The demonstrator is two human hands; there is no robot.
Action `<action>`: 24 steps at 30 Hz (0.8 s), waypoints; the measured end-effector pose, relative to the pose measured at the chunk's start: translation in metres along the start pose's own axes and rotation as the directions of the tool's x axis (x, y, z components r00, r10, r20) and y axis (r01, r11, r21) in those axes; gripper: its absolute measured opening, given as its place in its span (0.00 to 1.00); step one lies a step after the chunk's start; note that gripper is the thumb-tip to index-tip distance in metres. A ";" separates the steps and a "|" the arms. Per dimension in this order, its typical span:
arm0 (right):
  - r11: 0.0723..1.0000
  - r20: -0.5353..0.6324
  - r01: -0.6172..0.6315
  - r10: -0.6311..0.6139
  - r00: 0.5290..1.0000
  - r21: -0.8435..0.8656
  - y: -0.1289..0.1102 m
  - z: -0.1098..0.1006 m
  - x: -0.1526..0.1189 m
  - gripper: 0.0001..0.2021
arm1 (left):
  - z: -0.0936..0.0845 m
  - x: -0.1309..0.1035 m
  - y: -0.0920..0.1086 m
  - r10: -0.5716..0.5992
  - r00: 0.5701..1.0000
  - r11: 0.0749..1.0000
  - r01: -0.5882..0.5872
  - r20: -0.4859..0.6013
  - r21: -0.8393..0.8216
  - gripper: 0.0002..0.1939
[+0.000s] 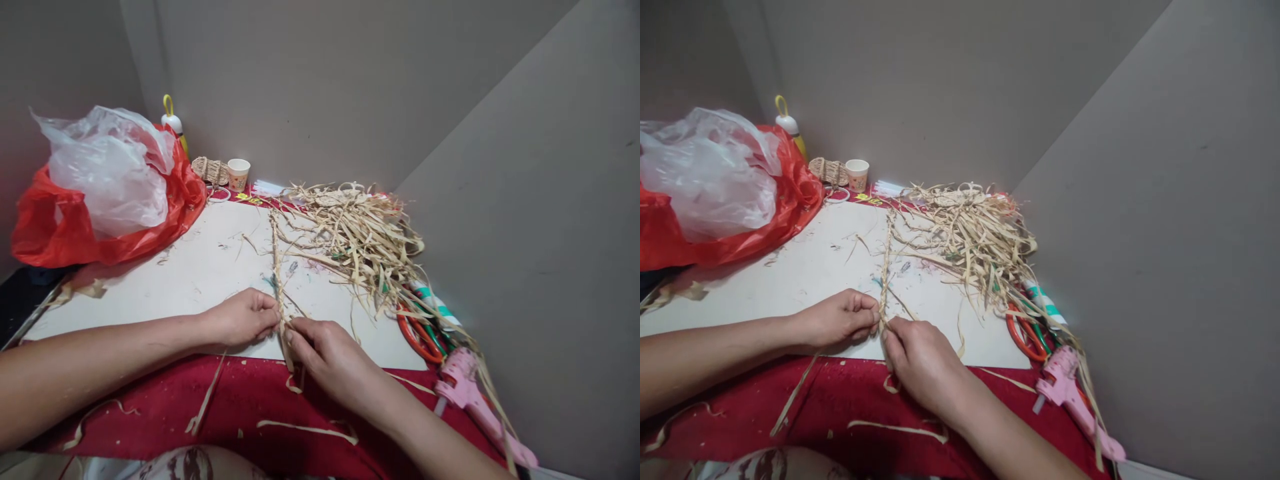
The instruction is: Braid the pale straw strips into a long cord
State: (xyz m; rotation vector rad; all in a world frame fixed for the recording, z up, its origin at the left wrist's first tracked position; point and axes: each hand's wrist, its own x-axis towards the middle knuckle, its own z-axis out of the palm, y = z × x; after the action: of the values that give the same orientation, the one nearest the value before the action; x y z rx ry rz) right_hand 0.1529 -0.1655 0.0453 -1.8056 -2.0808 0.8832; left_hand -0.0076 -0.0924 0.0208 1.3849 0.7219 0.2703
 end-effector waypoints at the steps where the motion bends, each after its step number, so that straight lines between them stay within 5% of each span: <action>1: 1.000 -0.009 -0.011 0.011 1.000 0.008 0.000 -0.001 -0.003 0.14 | 0.000 0.000 -0.001 0.002 1.000 1.000 -0.002 -0.003 0.004 0.14; 7: 0.951 0.077 -0.044 0.021 0.997 0.306 -0.009 0.007 -0.016 0.17 | 0.003 0.001 -0.001 0.035 0.999 0.999 -0.034 -0.036 0.027 0.14; 11: 0.995 -0.021 -0.001 0.003 1.000 0.095 -0.020 0.019 -0.017 0.15 | 0.009 0.000 0.005 0.052 0.995 0.997 -0.057 -0.081 -0.061 0.13; 17: 0.900 -0.044 0.045 -0.071 0.996 -0.433 -0.024 0.029 -0.016 0.15 | 0.016 -0.009 0.009 -0.161 0.983 0.928 0.121 -0.087 -0.352 0.12; 24: 0.966 0.046 0.091 -0.083 0.996 -0.242 -0.021 0.029 -0.034 0.17 | 0.016 -0.011 0.011 -0.198 0.978 0.881 0.147 -0.068 -0.451 0.08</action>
State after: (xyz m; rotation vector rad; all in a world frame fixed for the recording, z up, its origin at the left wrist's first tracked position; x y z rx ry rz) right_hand 0.1267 -0.2071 0.0418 -1.8070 -2.3607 0.6654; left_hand -0.0035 -0.1091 0.0345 0.8681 0.8133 0.3495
